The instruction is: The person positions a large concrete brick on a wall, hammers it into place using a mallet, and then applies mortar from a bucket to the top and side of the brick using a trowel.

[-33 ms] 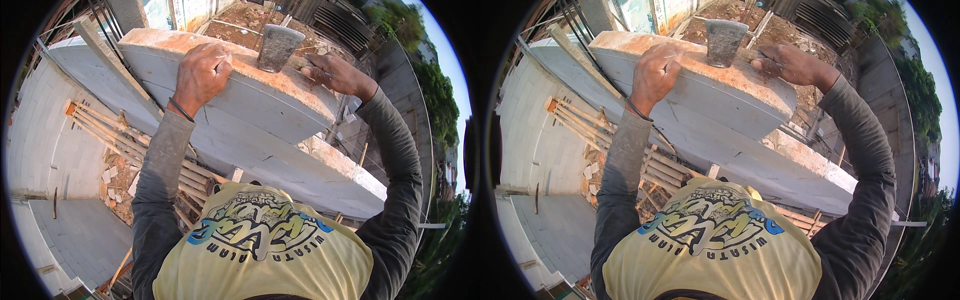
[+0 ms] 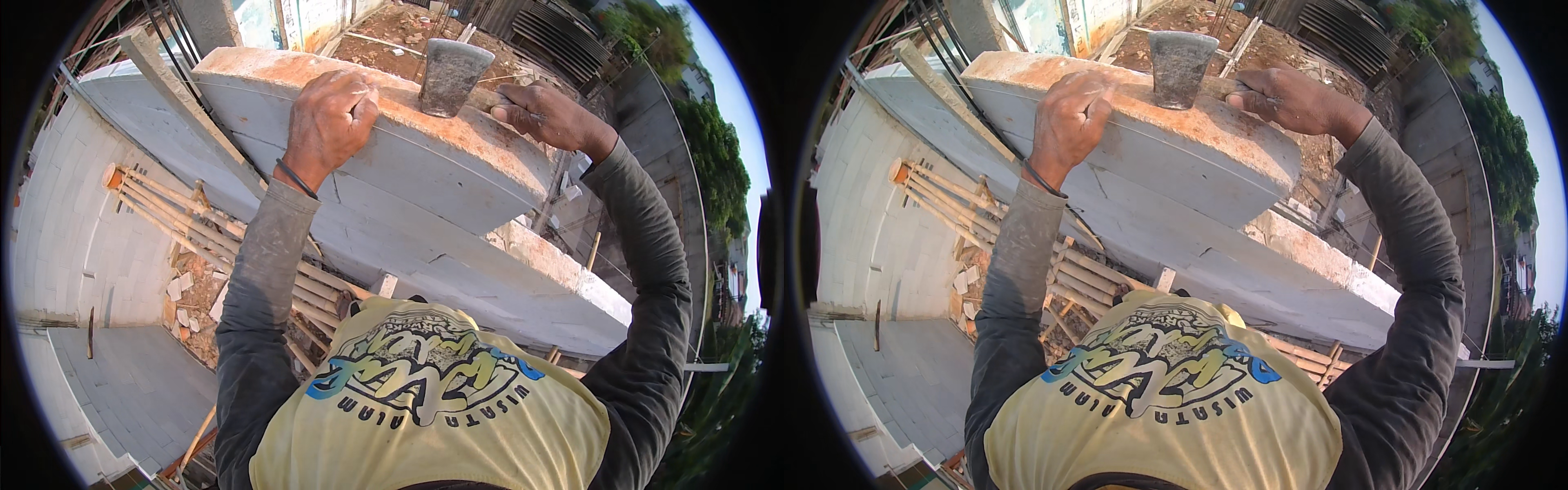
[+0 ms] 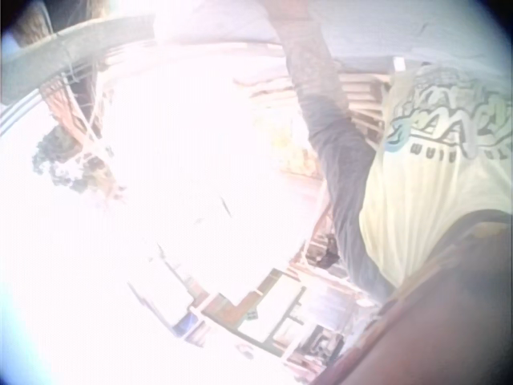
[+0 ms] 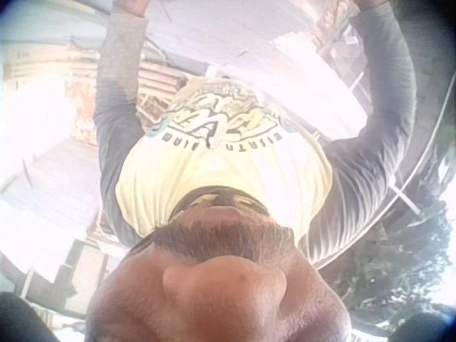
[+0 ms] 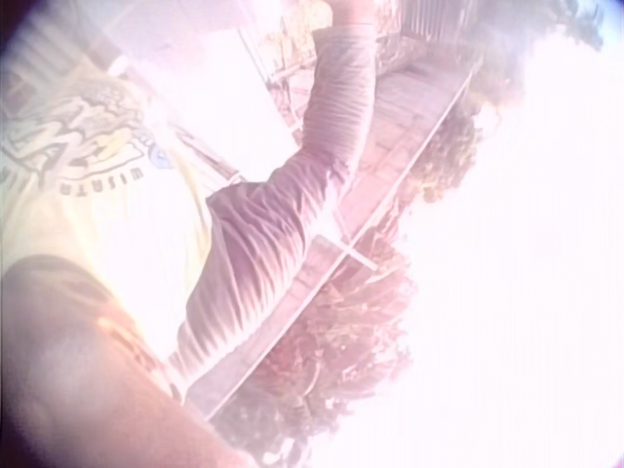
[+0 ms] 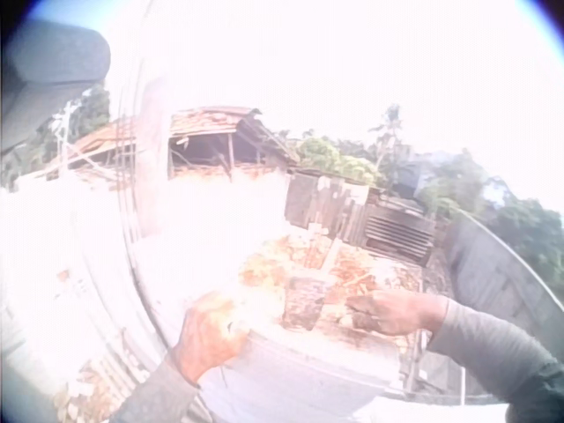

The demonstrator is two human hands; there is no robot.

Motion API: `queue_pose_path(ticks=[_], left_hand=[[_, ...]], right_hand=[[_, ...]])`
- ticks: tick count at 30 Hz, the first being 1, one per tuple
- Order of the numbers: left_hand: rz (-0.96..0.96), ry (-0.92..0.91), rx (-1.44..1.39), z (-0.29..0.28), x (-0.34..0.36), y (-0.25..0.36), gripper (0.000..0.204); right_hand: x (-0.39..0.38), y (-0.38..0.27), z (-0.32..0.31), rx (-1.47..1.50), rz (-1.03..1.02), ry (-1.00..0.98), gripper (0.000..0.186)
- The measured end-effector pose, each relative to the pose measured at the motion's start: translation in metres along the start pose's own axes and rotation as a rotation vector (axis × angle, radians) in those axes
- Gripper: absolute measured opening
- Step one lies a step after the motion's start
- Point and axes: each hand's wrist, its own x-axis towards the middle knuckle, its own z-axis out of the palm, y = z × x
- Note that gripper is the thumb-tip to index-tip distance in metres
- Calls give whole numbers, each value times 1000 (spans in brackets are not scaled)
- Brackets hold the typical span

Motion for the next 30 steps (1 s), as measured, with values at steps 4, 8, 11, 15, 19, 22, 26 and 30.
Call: queue_pose_path(ticks=[4, 8, 11, 15, 19, 22, 26, 30], left_hand=[[-5, 19, 6, 4, 0, -1, 20], [-21, -33, 18, 2, -6, -7, 22], [-63, -62, -24, -6, -10, -18, 22], [-143, 183, 180, -21, -19, -50, 23], [-105, 192, 298, -39, -25, -84, 21], [-100, 182, 268, -37, -27, -89, 20], [-114, 178, 255, -34, -26, -90, 20], [-122, 137, 268, -35, -26, -91, 20]], right_hand=[[2, -6, -9, 38, 124, -42, 61], [10, 13, 7, 19, -18, 3, 60], [17, 2, 5, 96, 16, 60, 59], [47, -8, -27, 104, 24, 93, 58], [91, -18, -30, 147, 1, 149, 57], [111, -16, -13, 148, 11, 71, 60], [116, 2, 22, 57, -83, 38, 64], [123, -2, 5, 71, -22, -44, 59]])
